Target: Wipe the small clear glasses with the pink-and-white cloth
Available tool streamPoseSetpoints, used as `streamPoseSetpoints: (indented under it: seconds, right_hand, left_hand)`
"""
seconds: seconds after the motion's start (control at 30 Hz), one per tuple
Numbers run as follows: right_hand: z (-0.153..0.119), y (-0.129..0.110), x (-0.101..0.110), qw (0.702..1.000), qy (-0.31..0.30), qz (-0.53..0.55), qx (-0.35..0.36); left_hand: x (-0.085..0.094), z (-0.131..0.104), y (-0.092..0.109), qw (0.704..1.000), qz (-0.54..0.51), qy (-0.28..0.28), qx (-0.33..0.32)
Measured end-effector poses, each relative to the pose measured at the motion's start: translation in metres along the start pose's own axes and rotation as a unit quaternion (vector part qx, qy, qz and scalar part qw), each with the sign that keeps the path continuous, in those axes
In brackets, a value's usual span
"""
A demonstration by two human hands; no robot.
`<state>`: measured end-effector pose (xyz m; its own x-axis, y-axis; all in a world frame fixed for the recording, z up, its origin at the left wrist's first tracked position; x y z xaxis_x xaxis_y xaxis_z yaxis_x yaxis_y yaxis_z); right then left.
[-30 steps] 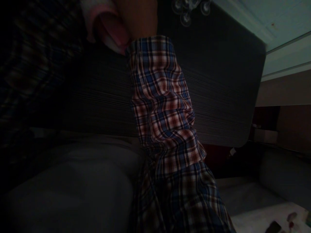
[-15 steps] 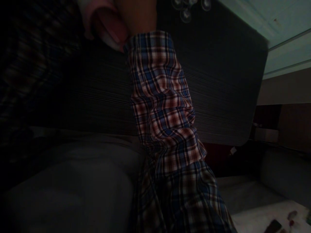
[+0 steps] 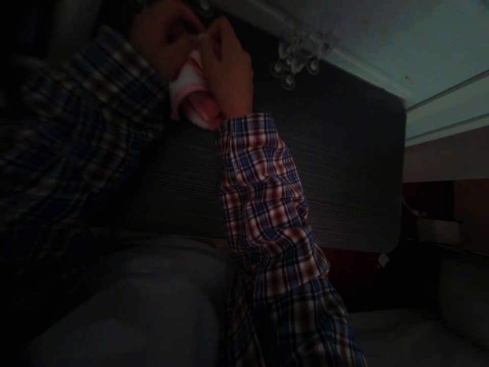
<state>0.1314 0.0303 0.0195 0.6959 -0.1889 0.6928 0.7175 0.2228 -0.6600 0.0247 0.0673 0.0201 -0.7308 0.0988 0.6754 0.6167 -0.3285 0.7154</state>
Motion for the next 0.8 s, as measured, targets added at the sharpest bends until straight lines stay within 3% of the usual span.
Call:
streamPoseSetpoints:
  seconds: [0.1,0.27,0.53,0.8]
  right_hand:
    - [-0.007,-0.005,0.009,0.998,0.061,-0.032,0.015]
    - [-0.010,-0.002,0.008,0.997,0.073,-0.020,0.013]
    - [-0.016,0.000,0.005,0.997,0.072,0.040,-0.007]
    - [-0.019,-0.005,0.011,0.993,0.112,0.040,0.012]
  left_hand:
    - [-0.003,-0.001,-0.001,1.000,-0.001,0.008,-0.020]
    - [-0.005,-0.007,-0.002,1.000,-0.016,0.012,-0.013]
    - [-0.007,-0.010,0.000,0.998,-0.046,-0.030,0.018]
    - [-0.007,-0.013,0.001,0.997,-0.065,-0.043,0.020]
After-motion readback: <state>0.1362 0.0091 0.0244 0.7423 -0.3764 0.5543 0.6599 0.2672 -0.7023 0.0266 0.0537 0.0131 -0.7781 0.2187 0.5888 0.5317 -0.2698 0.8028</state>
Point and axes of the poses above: each hand's wrist, its own z-axis towards the middle knuckle, its own x-axis out of the back of the hand, y = z × x, the point moved 6 cm from there along z, towards the middle knuckle, and after that the axes turned 9 degrees about x, right-handed, at the moved point
